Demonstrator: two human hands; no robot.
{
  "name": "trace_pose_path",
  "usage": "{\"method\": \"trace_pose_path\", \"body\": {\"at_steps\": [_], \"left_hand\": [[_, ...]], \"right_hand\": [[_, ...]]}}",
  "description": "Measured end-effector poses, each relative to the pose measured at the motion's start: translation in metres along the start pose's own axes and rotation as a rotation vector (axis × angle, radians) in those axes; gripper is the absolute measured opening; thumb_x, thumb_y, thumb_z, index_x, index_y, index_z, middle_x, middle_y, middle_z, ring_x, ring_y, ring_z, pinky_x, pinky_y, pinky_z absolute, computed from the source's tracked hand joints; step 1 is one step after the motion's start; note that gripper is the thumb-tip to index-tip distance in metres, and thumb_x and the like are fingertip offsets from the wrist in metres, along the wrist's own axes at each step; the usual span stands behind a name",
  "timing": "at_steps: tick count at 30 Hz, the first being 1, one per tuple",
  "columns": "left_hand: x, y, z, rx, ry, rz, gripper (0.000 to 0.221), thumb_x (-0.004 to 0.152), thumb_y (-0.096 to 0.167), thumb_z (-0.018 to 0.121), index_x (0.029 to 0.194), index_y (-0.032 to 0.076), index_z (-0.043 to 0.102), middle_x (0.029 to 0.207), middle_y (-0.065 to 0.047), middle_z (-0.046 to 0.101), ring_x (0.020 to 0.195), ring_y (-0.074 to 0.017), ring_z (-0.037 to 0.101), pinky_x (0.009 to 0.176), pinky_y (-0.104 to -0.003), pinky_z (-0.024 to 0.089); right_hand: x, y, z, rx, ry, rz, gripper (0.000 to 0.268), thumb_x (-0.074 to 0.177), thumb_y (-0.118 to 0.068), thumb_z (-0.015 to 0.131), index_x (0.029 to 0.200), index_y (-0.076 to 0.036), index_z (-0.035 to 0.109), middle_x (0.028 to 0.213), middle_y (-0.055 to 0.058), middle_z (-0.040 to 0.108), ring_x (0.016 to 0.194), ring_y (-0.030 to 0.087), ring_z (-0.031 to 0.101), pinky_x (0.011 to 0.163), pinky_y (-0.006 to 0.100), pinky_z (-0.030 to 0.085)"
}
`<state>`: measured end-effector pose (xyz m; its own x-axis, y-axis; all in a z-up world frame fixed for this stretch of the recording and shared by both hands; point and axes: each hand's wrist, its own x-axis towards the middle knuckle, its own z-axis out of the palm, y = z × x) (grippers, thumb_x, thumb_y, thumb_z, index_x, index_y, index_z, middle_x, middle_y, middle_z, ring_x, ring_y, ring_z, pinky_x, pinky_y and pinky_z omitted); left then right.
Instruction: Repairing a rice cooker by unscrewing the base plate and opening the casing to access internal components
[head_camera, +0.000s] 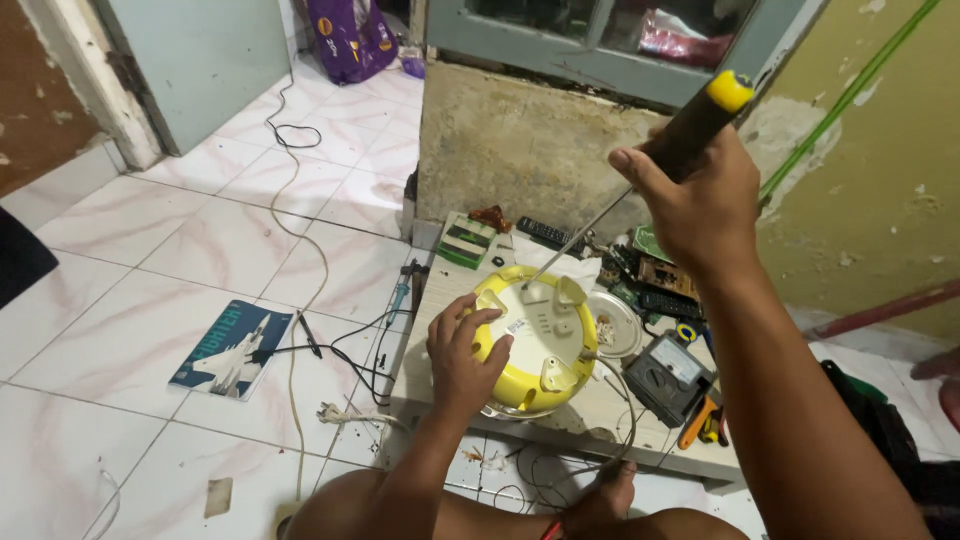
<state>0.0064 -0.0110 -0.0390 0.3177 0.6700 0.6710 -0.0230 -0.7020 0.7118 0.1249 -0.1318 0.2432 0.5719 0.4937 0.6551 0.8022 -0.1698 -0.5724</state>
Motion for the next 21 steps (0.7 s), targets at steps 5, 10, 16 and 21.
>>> {"method": "trace_pose_path", "body": {"at_steps": [5, 10, 16, 21], "left_hand": [[-0.003, -0.008, -0.004, -0.059, -0.087, 0.05, 0.047, 0.077, 0.035, 0.079, 0.121, 0.026, 0.067, 0.145, -0.005, 0.056, 0.135, -0.0308, 0.052, 0.099, -0.054, 0.041], [-0.005, -0.004, -0.008, -0.115, -0.118, 0.078, 0.048, 0.084, 0.032, 0.074, 0.129, 0.024, 0.061, 0.154, -0.01, 0.05, 0.139, -0.0337, 0.052, 0.095, -0.05, 0.049], [-0.008, 0.01, -0.01, -0.177, -0.259, -0.07, 0.051, 0.087, 0.021, 0.071, 0.135, 0.022, 0.057, 0.165, -0.01, 0.037, 0.155, -0.0363, 0.03, 0.101, -0.055, 0.053], [-0.009, 0.0, 0.007, -0.136, -0.269, -0.104, 0.051, 0.089, 0.027, 0.07, 0.138, 0.021, 0.058, 0.168, -0.005, 0.032, 0.157, -0.0357, 0.024, 0.11, -0.057, 0.042]], "right_hand": [[0.006, 0.025, 0.007, 0.077, 0.135, -0.375, 0.121, 0.093, 0.004, 0.099, 0.162, -0.04, 0.009, 0.141, 0.027, 0.058, 0.115, 0.033, 0.072, 0.082, 0.039, 0.073], [0.019, 0.009, -0.005, 0.019, 0.107, -0.468, 0.064, 0.113, -0.022, 0.072, 0.154, -0.032, 0.024, 0.127, 0.039, 0.058, 0.11, 0.044, 0.073, 0.072, 0.051, 0.072], [0.031, -0.008, -0.02, 0.224, 0.077, -0.496, 0.019, 0.108, -0.002, 0.065, 0.125, 0.001, 0.057, 0.116, 0.018, 0.058, 0.098, 0.025, 0.061, 0.087, 0.03, 0.06], [0.038, -0.015, -0.016, 0.016, 0.206, -0.545, 0.013, 0.104, -0.008, 0.067, 0.115, -0.002, 0.071, 0.104, 0.017, 0.063, 0.088, 0.024, 0.064, 0.077, 0.032, 0.06]]}}
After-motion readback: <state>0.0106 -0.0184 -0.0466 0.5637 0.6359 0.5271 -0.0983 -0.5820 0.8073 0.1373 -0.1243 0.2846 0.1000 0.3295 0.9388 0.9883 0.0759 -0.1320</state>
